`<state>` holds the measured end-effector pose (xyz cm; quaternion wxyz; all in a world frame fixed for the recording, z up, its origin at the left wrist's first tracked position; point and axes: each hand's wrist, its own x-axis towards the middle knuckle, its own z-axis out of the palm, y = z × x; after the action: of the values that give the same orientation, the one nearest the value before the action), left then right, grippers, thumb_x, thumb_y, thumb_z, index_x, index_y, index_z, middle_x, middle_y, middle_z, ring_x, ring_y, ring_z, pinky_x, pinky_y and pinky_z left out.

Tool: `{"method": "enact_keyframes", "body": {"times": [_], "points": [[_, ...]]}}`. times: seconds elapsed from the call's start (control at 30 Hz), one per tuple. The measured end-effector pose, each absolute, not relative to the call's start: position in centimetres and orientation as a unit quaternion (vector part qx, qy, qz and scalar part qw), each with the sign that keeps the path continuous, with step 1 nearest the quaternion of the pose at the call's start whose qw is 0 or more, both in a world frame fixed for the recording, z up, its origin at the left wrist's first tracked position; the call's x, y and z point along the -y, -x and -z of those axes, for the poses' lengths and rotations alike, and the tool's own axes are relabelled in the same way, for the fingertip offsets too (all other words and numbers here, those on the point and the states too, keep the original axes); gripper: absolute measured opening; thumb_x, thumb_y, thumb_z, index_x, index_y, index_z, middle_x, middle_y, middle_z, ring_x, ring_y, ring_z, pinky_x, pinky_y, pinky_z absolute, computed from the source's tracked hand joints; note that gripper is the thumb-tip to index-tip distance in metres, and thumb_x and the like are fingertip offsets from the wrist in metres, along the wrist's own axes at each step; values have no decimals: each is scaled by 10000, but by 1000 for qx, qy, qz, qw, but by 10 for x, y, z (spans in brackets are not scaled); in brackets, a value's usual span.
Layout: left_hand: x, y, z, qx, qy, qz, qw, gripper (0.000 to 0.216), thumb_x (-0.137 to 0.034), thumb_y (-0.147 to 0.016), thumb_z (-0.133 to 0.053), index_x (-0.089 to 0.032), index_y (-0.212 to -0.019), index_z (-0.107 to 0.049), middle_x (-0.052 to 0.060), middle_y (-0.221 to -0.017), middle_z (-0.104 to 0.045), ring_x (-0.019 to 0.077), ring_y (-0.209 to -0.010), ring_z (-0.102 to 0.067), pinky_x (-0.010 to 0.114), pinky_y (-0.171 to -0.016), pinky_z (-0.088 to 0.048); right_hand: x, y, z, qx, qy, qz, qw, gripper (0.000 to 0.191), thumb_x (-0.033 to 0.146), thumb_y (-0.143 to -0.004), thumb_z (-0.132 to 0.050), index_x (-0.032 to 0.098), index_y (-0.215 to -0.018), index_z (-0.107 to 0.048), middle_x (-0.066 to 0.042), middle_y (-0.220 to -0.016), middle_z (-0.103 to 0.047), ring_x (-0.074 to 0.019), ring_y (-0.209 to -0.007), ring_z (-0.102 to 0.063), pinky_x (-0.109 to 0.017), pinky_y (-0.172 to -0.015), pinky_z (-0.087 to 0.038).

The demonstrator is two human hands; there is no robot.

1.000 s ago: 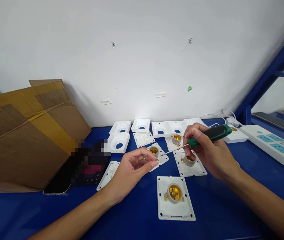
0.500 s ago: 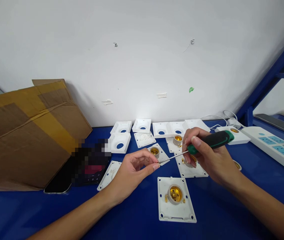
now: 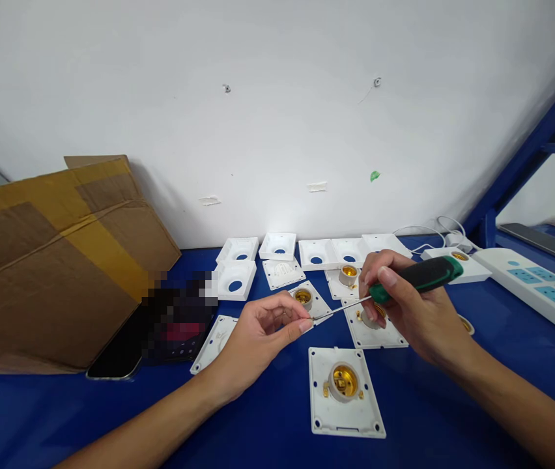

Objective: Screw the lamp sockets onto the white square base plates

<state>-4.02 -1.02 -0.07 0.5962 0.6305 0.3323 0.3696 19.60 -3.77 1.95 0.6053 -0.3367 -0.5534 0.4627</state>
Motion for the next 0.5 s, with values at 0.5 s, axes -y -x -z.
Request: {"method": "enact_keyframes", "body": {"times": [0.5], "points": [[10,40,0,-330,-612,-372,615,155,-311,-897,-822,-195,-837,-740,-8,-852,-650,138,-808,-580,267,-785,-448,38,-196,-18,553,338,-462,606,301,457,-978,-713,213,-815,-650,29,-734,-582,-90,-518,-596,-228,-466,-448]]}}
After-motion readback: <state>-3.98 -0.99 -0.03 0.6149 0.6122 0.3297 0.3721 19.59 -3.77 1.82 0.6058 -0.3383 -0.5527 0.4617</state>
